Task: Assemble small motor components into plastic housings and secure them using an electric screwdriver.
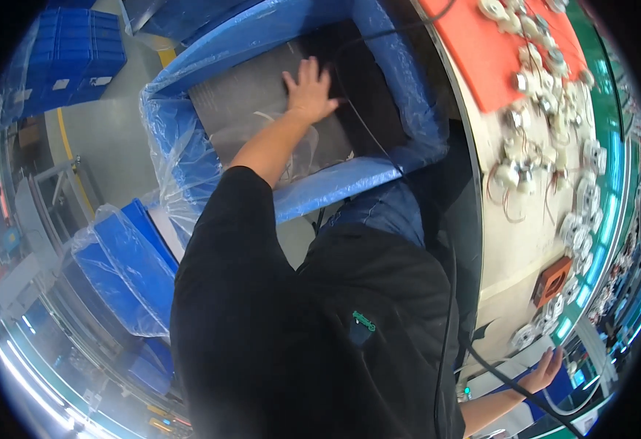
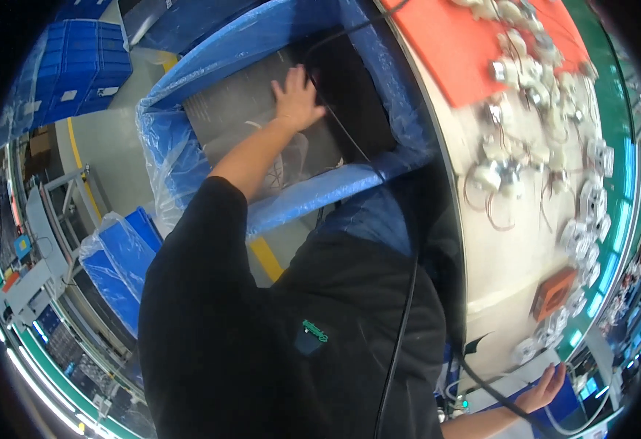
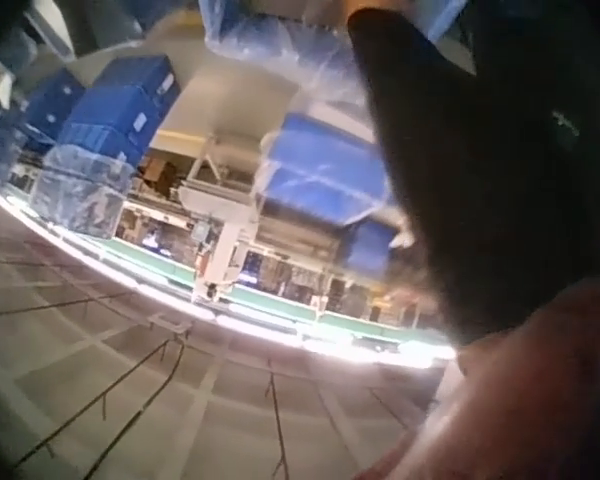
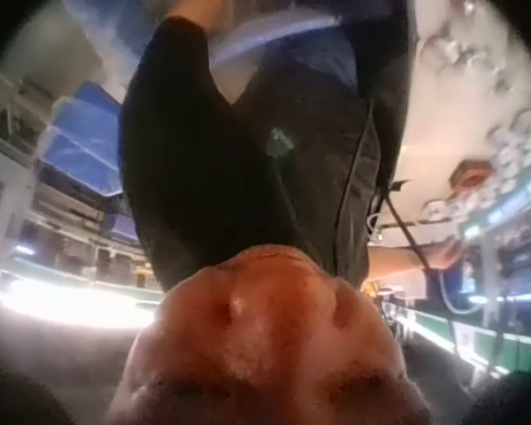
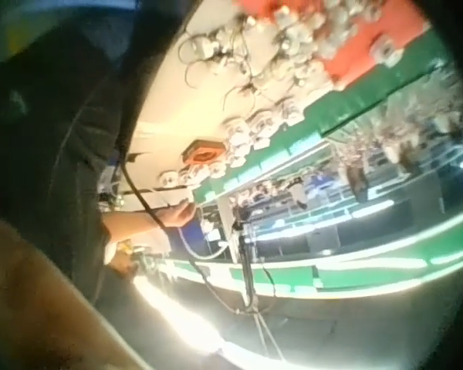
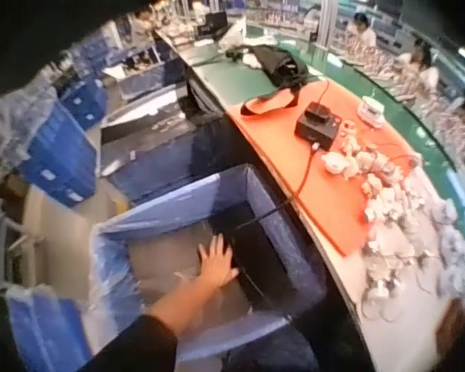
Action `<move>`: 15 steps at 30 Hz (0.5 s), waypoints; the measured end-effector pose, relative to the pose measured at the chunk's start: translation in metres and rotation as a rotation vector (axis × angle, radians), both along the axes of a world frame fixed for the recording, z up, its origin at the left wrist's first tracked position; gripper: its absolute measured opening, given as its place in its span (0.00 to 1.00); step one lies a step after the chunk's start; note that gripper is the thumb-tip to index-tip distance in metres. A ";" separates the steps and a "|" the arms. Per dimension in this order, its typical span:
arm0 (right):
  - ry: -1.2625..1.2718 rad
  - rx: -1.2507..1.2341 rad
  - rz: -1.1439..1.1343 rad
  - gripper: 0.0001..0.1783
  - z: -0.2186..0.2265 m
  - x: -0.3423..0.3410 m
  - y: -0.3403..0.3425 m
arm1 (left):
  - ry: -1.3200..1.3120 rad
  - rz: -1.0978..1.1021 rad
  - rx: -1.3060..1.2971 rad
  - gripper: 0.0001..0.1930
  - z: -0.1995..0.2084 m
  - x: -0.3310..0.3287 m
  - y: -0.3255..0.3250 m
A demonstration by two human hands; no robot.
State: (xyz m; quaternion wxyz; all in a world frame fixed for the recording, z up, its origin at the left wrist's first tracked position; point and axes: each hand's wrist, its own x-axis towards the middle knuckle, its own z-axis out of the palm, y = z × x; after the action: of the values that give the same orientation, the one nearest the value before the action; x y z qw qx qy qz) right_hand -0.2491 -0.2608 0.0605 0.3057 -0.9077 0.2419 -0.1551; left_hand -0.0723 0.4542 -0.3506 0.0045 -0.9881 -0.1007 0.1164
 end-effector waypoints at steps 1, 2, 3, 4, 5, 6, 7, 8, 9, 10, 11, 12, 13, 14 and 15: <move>0.010 0.008 -0.023 0.23 -0.002 0.001 0.003 | -0.002 0.014 -0.007 0.49 -0.006 0.009 -0.013; 0.008 0.001 -0.009 0.23 -0.007 0.003 0.006 | -0.050 -0.072 -0.076 0.48 -0.009 0.015 -0.028; 0.033 0.011 -0.026 0.23 -0.004 0.001 0.012 | -0.087 -0.161 -0.148 0.48 -0.013 0.014 -0.045; 0.054 0.027 -0.039 0.24 -0.005 0.002 0.016 | -0.080 -0.144 -0.151 0.48 -0.021 0.016 -0.052; 0.063 0.027 -0.022 0.24 -0.006 0.005 0.016 | -0.026 -0.164 -0.152 0.47 -0.032 0.018 -0.056; 0.081 0.030 -0.048 0.24 -0.004 0.003 0.016 | 0.027 -0.193 -0.159 0.46 -0.037 0.021 -0.061; 0.100 0.037 -0.072 0.24 -0.004 0.003 0.014 | 0.036 -0.183 -0.160 0.46 -0.041 0.024 -0.063; 0.108 0.033 -0.060 0.25 -0.005 0.005 0.010 | -0.049 -0.180 -0.174 0.47 -0.040 0.026 -0.061; 0.124 0.036 -0.056 0.25 -0.001 0.002 0.005 | -0.128 -0.184 -0.188 0.48 -0.041 0.023 -0.063; 0.140 0.014 -0.049 0.26 -0.002 0.002 0.000 | -0.116 -0.170 -0.174 0.48 -0.043 0.019 -0.059; 0.156 -0.006 -0.041 0.27 -0.002 0.001 -0.007 | -0.215 -0.081 -0.260 0.47 -0.045 0.013 -0.054; 0.128 0.015 -0.040 0.27 0.002 -0.004 -0.023 | -0.318 0.006 -0.345 0.47 -0.046 0.008 -0.048; 0.125 -0.024 -0.050 0.26 0.006 -0.007 -0.017 | -0.285 0.115 -0.279 0.45 -0.030 -0.001 -0.037; 0.125 -0.056 -0.055 0.25 0.009 -0.011 -0.021 | -0.281 0.216 -0.260 0.44 -0.013 -0.019 -0.023; 0.130 -0.066 -0.031 0.24 0.004 0.001 -0.021 | -0.253 0.405 -0.145 0.43 -0.006 -0.048 0.009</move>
State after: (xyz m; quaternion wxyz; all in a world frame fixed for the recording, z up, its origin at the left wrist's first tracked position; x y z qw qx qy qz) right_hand -0.2479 -0.2817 0.0642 0.2569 -0.9216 0.2699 -0.1085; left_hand -0.1204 0.4636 -0.3565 -0.1024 -0.9522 -0.2880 -0.0030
